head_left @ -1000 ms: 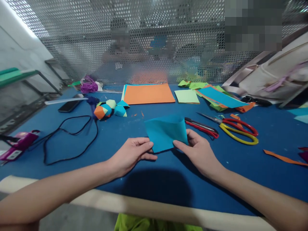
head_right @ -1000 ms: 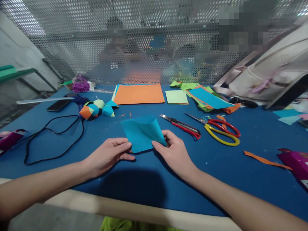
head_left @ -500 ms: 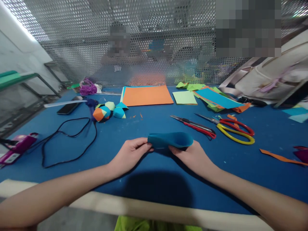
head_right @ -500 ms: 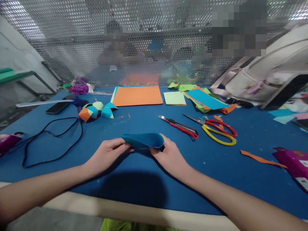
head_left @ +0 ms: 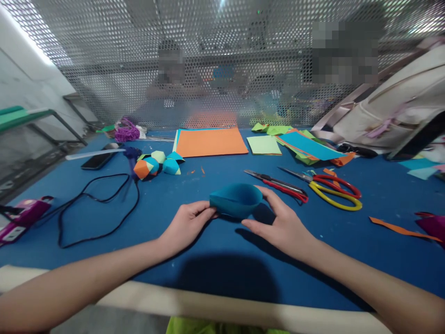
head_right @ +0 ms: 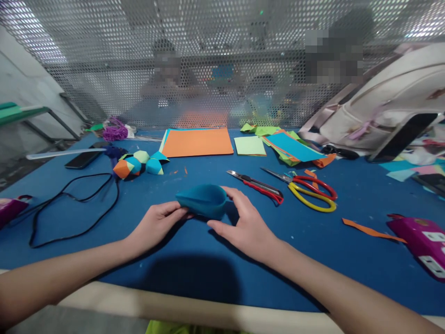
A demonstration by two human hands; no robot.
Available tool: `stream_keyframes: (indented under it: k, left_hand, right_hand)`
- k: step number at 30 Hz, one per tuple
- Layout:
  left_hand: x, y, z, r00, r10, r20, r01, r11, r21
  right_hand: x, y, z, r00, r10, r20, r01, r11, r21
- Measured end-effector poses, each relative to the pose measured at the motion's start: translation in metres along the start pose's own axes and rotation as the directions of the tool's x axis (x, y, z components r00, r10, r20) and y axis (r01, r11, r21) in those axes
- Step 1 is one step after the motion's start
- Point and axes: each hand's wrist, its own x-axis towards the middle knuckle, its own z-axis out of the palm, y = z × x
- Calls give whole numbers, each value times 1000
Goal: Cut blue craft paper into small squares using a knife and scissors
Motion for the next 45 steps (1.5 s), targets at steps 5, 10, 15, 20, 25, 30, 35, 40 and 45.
stream_keyframes:
  k: [5, 10, 15, 20, 25, 30, 35, 40, 45]
  left_hand:
    - [-2, 3, -1, 993, 120, -19, -119, 992, 45]
    - [-7, 4, -7, 953, 296, -64, -279, 940, 195]
    - [-10, -1, -20, 829, 556, -62, -469, 751, 465]
    - [-9, -3, -38, 667, 745, 17, -524, 453, 721]
    - [-12, -2, -46, 565, 797, 213, -439, 71, 896]
    - [-17, -6, -29, 617, 708, 344, -400, -94, 911]
    - [-19, -17, -13, 670, 648, 362, -436, -51, 899]
    - [-19, -26, -10, 686, 643, 341, -471, 35, 881]
    - [-17, -25, -10, 679, 660, 322, -467, 50, 883]
  right_hand:
    - [12, -18, -15, 937, -343, -69, 323, 923, -210]
    - [32, -47, -14, 840, -535, 89, 521, 751, -405]
    - [49, -54, -5, 840, -533, 104, 534, 776, -335]
    - [56, -45, 3, 812, -583, 34, 574, 786, -231]
    - [52, -23, 15, 773, -634, -18, 604, 744, -287]
    - [36, 1, 25, 796, -601, 73, 594, 752, -285]
    - [18, 9, 27, 821, -548, 159, 569, 764, -304]
    - [13, 11, 24, 843, -519, 140, 535, 787, -308]
    - [15, 11, 24, 833, -531, 156, 550, 762, -342]
